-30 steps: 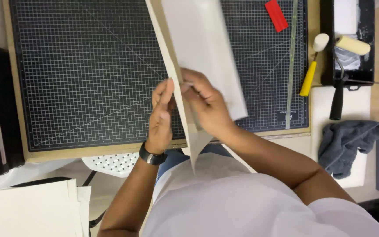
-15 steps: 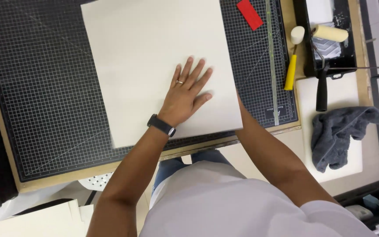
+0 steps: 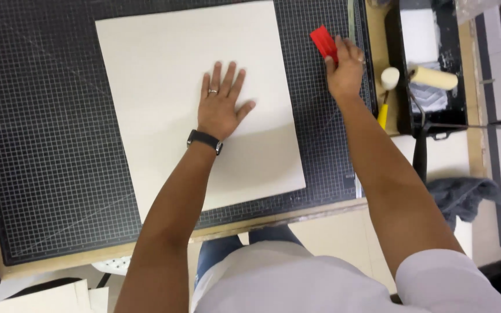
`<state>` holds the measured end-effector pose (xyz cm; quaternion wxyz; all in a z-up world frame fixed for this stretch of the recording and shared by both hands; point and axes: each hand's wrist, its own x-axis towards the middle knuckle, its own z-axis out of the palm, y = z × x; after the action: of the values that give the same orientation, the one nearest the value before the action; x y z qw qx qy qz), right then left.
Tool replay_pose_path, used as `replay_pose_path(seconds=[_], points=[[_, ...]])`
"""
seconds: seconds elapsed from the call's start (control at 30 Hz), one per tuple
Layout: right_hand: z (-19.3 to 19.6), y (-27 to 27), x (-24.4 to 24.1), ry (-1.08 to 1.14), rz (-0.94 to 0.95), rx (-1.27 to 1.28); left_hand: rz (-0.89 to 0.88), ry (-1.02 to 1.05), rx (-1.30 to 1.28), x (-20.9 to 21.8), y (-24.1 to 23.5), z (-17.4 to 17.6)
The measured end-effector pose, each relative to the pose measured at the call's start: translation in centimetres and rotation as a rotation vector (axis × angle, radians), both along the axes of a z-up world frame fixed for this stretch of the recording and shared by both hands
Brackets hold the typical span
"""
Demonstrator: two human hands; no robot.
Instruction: Applying glue to a cardboard sheet using a roller and then smoothing a paper layer over it with a squeegee tool.
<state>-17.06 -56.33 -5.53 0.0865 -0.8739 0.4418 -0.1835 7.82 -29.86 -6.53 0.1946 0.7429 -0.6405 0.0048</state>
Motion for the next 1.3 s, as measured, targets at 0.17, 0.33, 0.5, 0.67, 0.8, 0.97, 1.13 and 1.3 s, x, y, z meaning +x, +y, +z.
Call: replay_pose_path(seconds=[0.17,0.33,0.5,0.67,0.8,0.97,1.13,1.3], points=[[-3.0,-3.1,1.2,0.107,0.009,-0.113,0.113,0.014,0.146,3.0,-4.6,0.1],[-1.9,-3.7,2.4,0.052,-0.162,0.18,0.159,0.073,0.219,4.9,-7.5,0.1],[1.7,1.1,3.7,-0.108,-0.013,0.007,0.136,0.002,0.017,6.5,-9.2,-1.6],[5.9,17.1,2.4,-0.124,0.493,0.036,0.159,-0.01,0.066,4.3,-6.4,-0.2],[-1.3,22.1,-3.1,-0.042,0.653,-0.097,0.137,0.044,0.081,-0.4,0.7,0.9],[-2.0,14.0,4.5,-0.007,0.55,-0.221,0.107,0.115,0.212,-4.0,8.3,3.2],[-1.1,5.0,14.4,-0.05,0.422,-0.327,0.101,-0.103,0.076,-5.4,11.8,3.7],[1.1,4.8,18.5,-0.102,0.366,-0.269,0.067,-0.045,0.04,-3.6,12.1,3.0]])
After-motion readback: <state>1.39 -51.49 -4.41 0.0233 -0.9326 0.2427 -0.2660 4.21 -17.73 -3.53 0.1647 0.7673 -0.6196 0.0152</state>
